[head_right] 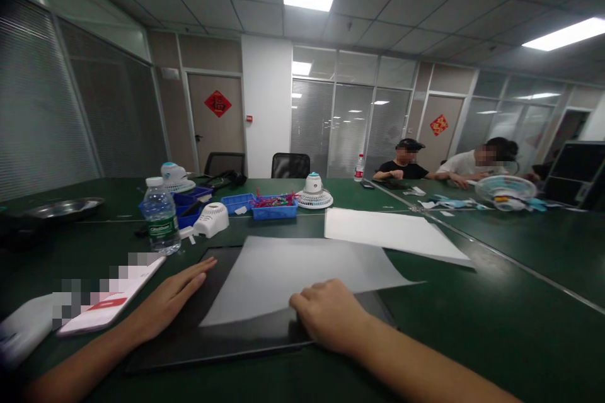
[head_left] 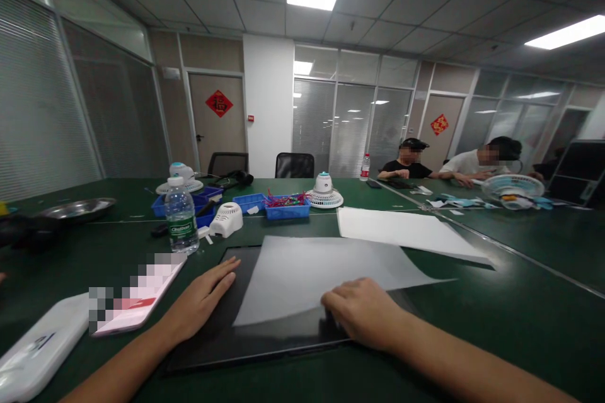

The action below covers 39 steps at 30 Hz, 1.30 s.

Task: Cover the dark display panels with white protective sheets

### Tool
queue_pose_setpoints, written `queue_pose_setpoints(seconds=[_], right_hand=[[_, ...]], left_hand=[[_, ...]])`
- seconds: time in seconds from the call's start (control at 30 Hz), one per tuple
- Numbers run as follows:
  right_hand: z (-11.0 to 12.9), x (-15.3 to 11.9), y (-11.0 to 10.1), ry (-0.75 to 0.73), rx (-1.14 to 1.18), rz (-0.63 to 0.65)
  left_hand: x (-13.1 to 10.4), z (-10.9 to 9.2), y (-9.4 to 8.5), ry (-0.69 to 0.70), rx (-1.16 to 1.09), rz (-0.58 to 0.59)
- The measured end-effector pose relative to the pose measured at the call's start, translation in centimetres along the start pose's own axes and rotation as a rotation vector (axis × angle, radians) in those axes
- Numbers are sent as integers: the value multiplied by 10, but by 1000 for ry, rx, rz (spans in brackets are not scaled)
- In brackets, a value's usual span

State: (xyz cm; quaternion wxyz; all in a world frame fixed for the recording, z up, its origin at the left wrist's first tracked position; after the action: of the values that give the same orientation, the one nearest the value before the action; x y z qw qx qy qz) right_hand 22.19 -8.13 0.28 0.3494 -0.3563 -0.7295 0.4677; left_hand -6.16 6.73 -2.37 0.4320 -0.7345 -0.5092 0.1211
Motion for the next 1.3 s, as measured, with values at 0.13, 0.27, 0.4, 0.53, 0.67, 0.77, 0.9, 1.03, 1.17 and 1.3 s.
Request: queue_pose_setpoints(seconds=[0.13,0.27,0.4,0.53,0.67,0.77,0.9,1.03,1.17,1.3], right_hand=[[35,2,-22,-110,307,-46],[-51,1,-9,121,334,-184],[-188,-37,37,505,158,-157],[-274,-101,79,752,94,56],[-304,-136,100,882,37,212],[-306,-137,102,931,-30,261],[-294,-127,84,992,-148,226],[-264,-100,48,944,-229,106],[-203,-52,22,665,-202,50],[-110,-13,14,263,-107,69]], left_hand=[[2,-5,7,29,133,93],[4,-4,9,26,196,161],[4,1,5,-8,169,139],[6,6,5,-26,158,109],[8,6,9,-26,195,88],[7,4,11,-30,221,70],[3,-3,13,-2,234,94],[0,-4,13,-31,236,118],[-1,-5,11,-55,181,93],[-4,-1,8,-168,54,38]])
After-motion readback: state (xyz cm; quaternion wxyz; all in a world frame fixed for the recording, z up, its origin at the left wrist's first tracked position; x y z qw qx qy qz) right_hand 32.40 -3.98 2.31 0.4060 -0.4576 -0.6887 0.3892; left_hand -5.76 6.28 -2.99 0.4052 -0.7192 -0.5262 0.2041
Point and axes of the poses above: each hand's wrist, its own x-axis towards the middle knuckle, its own y-axis out of the palm, z = x × y, the point moved 7 cm from there along x, towards the middle knuckle, and after that the axes turned 8 degrees about -x, right-handed, at the moved point
